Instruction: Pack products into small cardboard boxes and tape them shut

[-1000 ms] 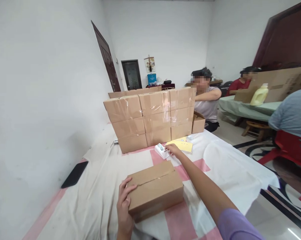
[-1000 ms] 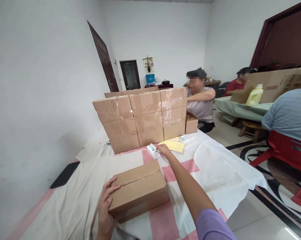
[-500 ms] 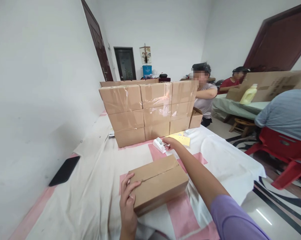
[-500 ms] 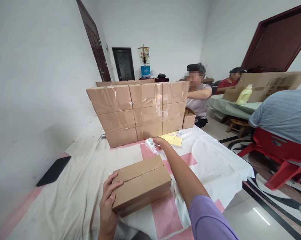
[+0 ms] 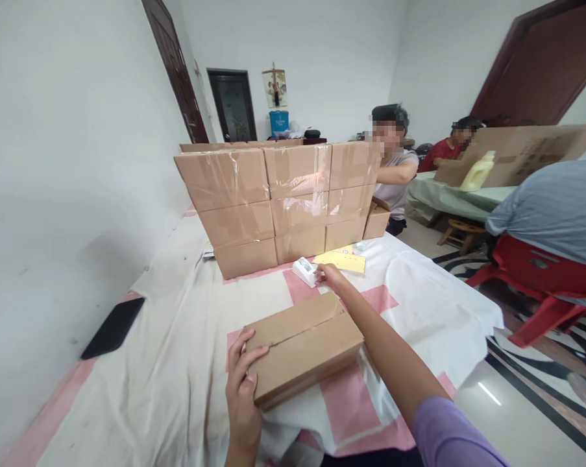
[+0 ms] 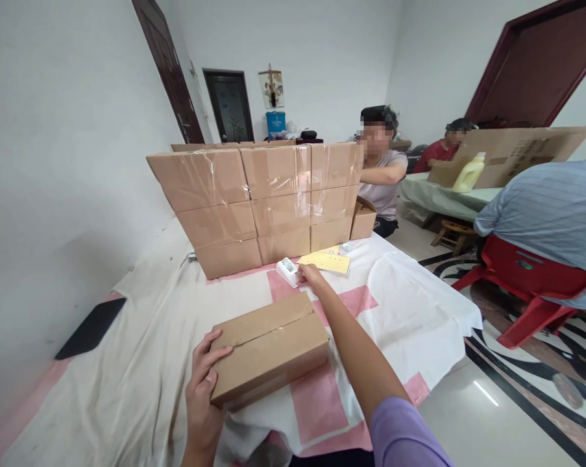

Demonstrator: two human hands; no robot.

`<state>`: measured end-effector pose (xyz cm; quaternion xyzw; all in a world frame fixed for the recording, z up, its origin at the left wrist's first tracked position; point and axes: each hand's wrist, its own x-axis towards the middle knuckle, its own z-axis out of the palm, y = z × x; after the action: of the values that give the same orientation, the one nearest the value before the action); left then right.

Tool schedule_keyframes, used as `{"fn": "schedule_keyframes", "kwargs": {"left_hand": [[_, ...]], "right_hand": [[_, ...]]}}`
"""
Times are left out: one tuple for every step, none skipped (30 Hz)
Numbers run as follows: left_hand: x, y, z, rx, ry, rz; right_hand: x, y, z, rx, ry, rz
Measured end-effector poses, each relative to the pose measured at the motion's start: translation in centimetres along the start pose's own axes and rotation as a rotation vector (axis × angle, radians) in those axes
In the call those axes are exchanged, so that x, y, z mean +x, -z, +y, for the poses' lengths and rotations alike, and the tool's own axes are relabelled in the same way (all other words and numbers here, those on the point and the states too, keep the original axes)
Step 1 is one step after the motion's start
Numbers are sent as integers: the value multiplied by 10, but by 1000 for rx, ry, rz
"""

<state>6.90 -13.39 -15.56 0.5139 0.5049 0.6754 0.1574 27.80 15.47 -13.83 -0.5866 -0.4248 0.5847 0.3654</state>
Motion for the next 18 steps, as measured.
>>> {"fn": "schedule_keyframes", "kwargs": {"left_hand": [[0,0,0,-2,4,1],[0,0,0,-7,7,3],[0,-1,0,-11,9,4],[0,-1,0,-13,10,7],[-1,-1,-1,-14,13,10],[-1,-1,-3,-12,18,13],[-1,1,-6,-8,24,16],[-1,4,-10,-2,28,18],[0,7,-17,5,26,12],[2,12,-25,14,19,-1],[5,17,-36,24,5,-25],[8,22,-46,33,-7,-57],[12,26,-57,41,-13,-84],[16,30,-66,47,-18,-108],[20,32,-73,53,-23,-117],[22,33,-78,58,-30,-119],[24,33,-80,62,-41,-114],[24,32,-79,62,-52,-104]], "right_hand": [[0,0,2,-6,6,-3],[-1,-1,3,-15,11,-6],[-2,-2,4,-27,15,-11],[-3,-3,5,-41,18,-15],[-5,-4,5,-57,20,-18],[-8,-5,4,-76,21,-19],[-12,-5,2,-97,20,-19],[-17,-6,0,-120,18,-16],[-23,-5,-2,-146,15,-12],[-30,-3,-6,-176,12,-6],[-38,0,-10,-208,9,1],[-47,4,-14,-242,9,10],[-57,9,-19,-277,13,22],[-68,16,-25,-313,22,36],[-81,24,-32,-347,38,52],[-95,34,-40,-379,61,67],[-111,44,-48,-406,92,77],[-128,55,-56,-427,129,80]]}}
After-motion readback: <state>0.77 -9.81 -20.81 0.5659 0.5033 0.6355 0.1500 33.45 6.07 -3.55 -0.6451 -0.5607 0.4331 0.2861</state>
